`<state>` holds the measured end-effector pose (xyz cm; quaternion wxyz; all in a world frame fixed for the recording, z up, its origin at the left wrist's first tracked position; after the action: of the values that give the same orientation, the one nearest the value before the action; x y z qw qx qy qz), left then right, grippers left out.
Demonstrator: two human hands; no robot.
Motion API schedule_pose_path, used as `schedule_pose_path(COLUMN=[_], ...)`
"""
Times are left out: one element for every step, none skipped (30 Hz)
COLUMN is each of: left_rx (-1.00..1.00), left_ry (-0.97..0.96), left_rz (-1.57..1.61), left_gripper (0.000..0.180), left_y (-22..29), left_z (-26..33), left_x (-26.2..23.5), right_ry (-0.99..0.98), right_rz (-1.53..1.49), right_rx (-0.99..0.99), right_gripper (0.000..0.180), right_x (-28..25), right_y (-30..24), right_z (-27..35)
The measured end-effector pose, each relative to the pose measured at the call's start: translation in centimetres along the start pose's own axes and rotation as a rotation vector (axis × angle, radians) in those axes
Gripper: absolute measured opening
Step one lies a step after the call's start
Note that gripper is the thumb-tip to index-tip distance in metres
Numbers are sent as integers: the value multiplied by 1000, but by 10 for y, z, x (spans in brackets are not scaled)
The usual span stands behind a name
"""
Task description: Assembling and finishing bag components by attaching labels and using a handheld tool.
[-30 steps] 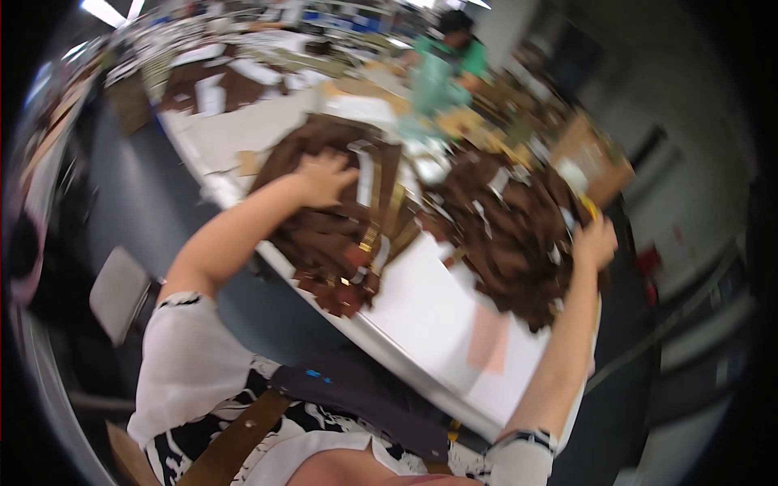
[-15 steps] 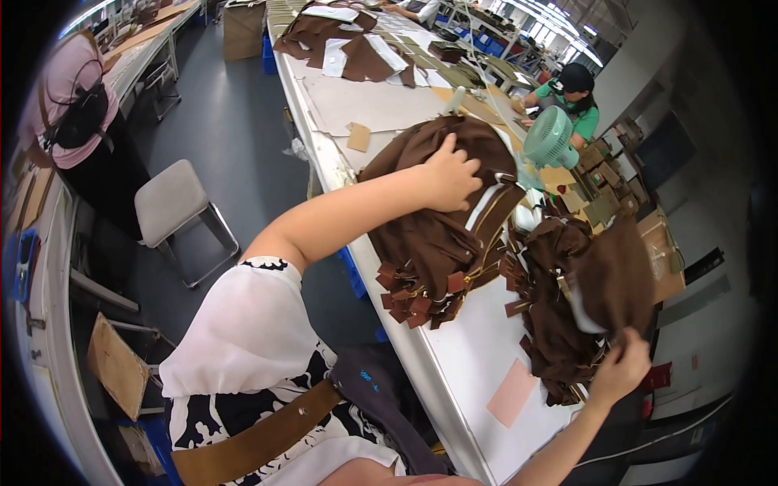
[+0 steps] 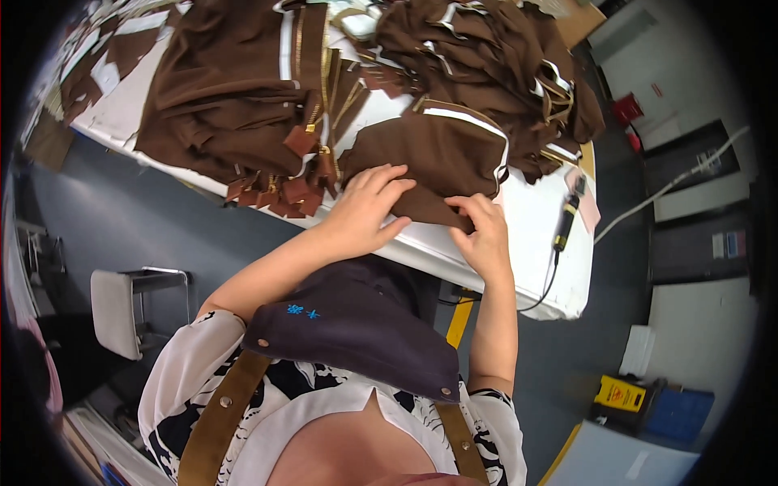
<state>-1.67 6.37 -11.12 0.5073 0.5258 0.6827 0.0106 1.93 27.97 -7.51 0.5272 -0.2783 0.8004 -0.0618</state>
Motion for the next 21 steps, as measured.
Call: schedule_pose_path(left_rx=[-13, -1, 43, 86, 94, 95, 97, 115, 126, 118, 110, 113, 111, 109, 113, 114, 115, 77, 81, 61, 40], left_ry=[-24, -39, -93, -142, -150, -178, -205, -223, -227, -207, -187, -189, -231, -274, -280, -239, -199, -212, -214, -148, -81], left_rz=[8, 18, -28, -74, -70, -89, -109, -120, -120, -106, -93, -94, -115, -134, -134, -229, -323, -362, -361, -319, -276], left_gripper=[50, 50, 44, 39, 39, 34, 30, 29, 29, 27, 26, 26, 31, 36, 36, 38, 41, 43, 43, 41, 40], left_y=[-1, -3, -6, -6, -5, -3, -1, -1, 3, 5, 7, 7, 8, 9, 7, 3, -1, -6, -11, -16, -21], left_z=[0, 0, 0, 1, 3, 6, 8, 10, 9, 10, 10, 8, 8, 9, 7, 3, -1, -8, -14, -22, -28], left_x=[3, 6, 11, 16, 20, 24, 27, 31, 32, 30, 28, 27, 27, 27, 30, 34, 39, 44, 46, 46, 43], right_ry=[-125, -246, -237, -64, 112, 292, 457, 480, 499, 502, 398, 288, 292, 409, 525, 635, 752, 776, 800, 721, 639], right_rz=[-144, -295, -293, -403, -514, -223, 36, 45, 50, 48, -191, -432, -434, -502, -565, -520, -592, -683, -772, -622, -472], right_rx=[98, 191, 205, 231, 255, 245, 246, 325, 401, 402, 550, 691, 694, 564, 431, 323, 236, 176, 111, 28, -53], right_gripper=[31, 31, 31, 34, 37, 46, 52, 53, 54, 54, 48, 43, 43, 37, 30, 21, 19, 18, 17, 20, 25], right_x=[-3, -2, -1, -3, -7, -12, -12, -4, 2, 2, 9, 17, 15, 8, 0, -15, -26, -37, -49, -57, -62], right_y=[2, 5, 13, 28, 40, 47, 62, 89, 110, 108, 113, 115, 114, 108, 103, 87, 78, 61, 45, 28, 10], right_z=[5, 9, 11, 13, 12, 8, 8, 13, 15, 10, 6, 3, -2, -10, -18, -28, -35, -42, -48, -51, -50])
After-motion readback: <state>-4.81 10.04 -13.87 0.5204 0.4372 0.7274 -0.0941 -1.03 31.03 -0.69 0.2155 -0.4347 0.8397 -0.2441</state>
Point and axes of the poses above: each hand's wrist, its own z-axis away from the middle knuckle, its own x-axis out of the palm, y = z × x, the point moved 4 cm from there along -z, towards the middle knuckle, and after that the axes turned 2 degrees about -z, right-handed, at the moved point
